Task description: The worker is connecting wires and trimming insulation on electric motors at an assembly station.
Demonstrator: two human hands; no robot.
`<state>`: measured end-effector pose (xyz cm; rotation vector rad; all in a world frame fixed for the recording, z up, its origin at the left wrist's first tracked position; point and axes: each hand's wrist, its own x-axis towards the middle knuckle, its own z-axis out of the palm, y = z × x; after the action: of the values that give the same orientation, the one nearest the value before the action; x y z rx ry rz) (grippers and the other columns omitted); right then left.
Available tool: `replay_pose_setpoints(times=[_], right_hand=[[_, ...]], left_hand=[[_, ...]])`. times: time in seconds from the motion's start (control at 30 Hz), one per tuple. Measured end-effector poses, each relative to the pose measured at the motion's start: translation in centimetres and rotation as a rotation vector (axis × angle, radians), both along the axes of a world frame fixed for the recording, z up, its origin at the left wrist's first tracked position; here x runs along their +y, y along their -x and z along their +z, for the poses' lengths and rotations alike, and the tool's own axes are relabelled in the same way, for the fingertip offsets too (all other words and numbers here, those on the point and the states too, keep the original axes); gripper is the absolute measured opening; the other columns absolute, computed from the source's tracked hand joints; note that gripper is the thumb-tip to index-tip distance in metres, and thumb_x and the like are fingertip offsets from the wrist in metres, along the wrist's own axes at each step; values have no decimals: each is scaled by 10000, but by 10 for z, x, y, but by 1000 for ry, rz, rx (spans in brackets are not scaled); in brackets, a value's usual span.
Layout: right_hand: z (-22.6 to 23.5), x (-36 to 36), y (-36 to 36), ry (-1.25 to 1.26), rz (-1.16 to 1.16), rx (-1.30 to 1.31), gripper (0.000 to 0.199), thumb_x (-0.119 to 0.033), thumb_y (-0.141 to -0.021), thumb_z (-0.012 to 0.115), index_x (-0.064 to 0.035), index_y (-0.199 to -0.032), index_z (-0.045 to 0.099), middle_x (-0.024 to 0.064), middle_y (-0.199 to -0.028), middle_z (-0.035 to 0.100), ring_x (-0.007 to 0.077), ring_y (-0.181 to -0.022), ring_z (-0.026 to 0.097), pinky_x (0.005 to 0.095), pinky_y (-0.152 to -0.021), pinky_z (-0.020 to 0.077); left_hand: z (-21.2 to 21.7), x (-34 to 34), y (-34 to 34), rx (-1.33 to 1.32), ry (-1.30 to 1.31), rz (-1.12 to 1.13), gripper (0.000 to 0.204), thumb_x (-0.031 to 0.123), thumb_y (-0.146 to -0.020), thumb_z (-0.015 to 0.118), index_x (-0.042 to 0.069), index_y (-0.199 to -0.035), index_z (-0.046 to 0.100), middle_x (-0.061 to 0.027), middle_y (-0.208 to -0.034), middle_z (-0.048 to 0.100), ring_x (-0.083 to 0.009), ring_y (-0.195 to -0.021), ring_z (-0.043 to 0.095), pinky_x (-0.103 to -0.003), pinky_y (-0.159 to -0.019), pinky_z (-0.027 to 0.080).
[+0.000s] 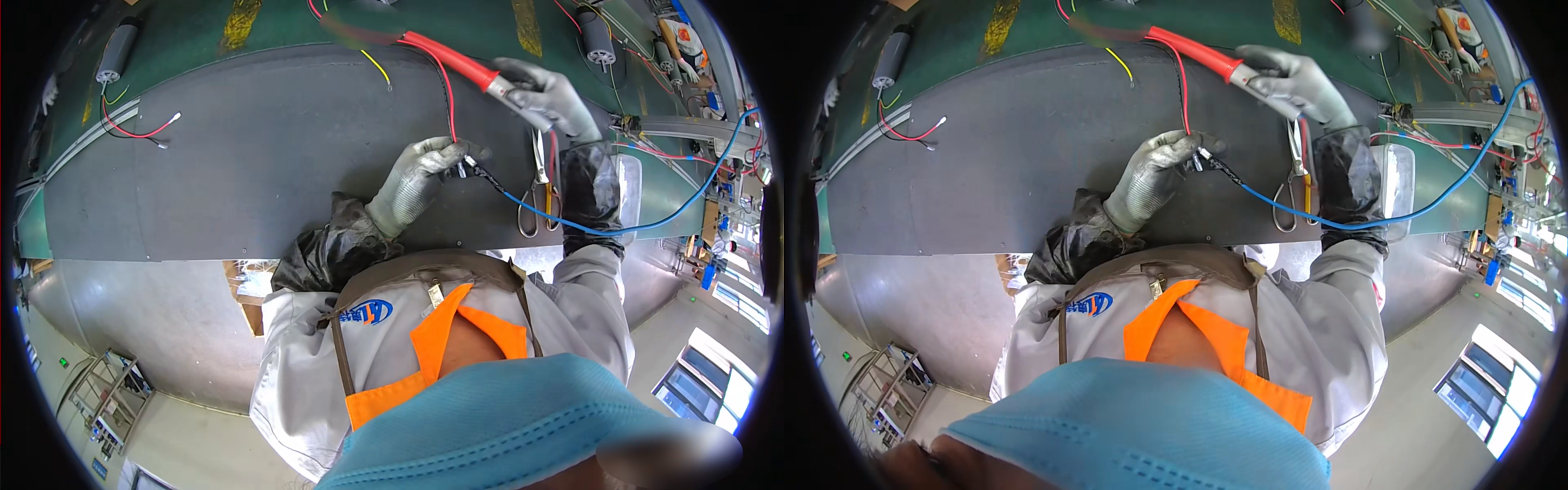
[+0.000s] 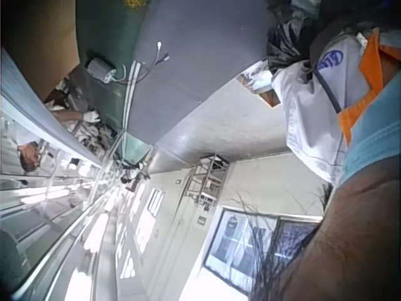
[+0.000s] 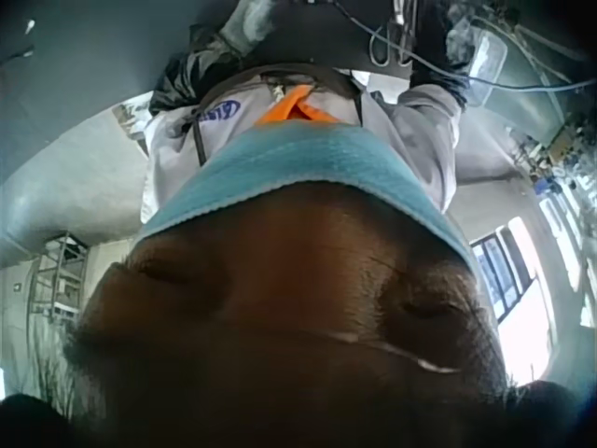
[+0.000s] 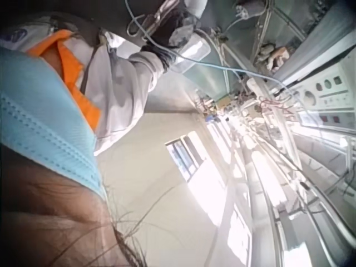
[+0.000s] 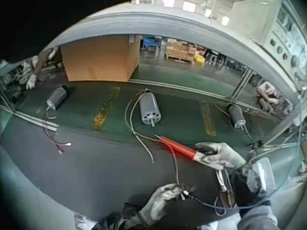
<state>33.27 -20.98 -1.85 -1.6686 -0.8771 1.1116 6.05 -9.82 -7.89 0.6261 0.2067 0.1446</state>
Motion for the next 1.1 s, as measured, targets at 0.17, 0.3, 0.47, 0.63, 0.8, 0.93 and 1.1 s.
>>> replay_pose_setpoints(times=[0.17,0.3,0.47,0.63,0.8,0.93,1.1], right_hand=[[22,19,-20,-108,77,41,697,-172,-859,826,41,-1450,523,95,-1193,689,120,-973,682,275,-861,587],[16,41,-32,-107,153,88,730,-155,-843,808,29,-1478,498,89,-1127,683,143,-950,678,267,-838,557],[3,52,-37,26,245,-141,675,-98,-866,688,-41,-1509,489,62,-1050,682,101,-786,619,280,-736,524],[2,63,-20,46,295,-808,672,-78,-859,632,-133,-1513,489,77,-1077,689,100,-645,537,297,-594,489],[-4,53,-10,14,376,-959,677,-79,-826,604,-82,-1490,469,230,-1474,524,418,-1259,573,439,-1047,494],[16,10,12,190,180,-979,705,-65,-834,587,-80,-1519,421,259,-1432,530,455,-1208,583,485,-1015,504],[-7,-104,3,285,-235,-1073,722,-38,-827,602,-153,-1519,434,241,-1358,572,436,-1129,633,476,-960,534]], left_hand=[[-5,-1,2,53,113,-73,320,210,-1044,576,-41,-1220,665,-129,-1184,721,-192,-1073,668,-346,-1034,484],[-8,3,1,43,114,-85,324,216,-1043,579,-44,-1215,670,-121,-1171,722,-180,-1080,662,-344,-1025,483],[-1,8,-1,55,7,-63,327,221,-1042,586,-49,-1203,676,-110,-1157,724,-171,-1082,661,-331,-1024,474],[-41,-7,6,-20,48,22,351,234,-1043,595,-46,-1249,648,-75,-1119,718,-102,-973,655,-252,-890,510],[-16,7,7,-61,-68,-69,369,240,-1070,521,-54,-1256,647,-74,-1130,715,-92,-996,644,-241,-897,499],[-2,5,9,11,-90,-48,381,265,-1065,542,-52,-1242,656,-54,-1107,716,-76,-963,631,-236,-860,496],[-12,2,3,38,-154,8,420,313,-1078,525,-62,-1210,659,-89,-1088,712,-114,-964,640,-271,-908,504]])
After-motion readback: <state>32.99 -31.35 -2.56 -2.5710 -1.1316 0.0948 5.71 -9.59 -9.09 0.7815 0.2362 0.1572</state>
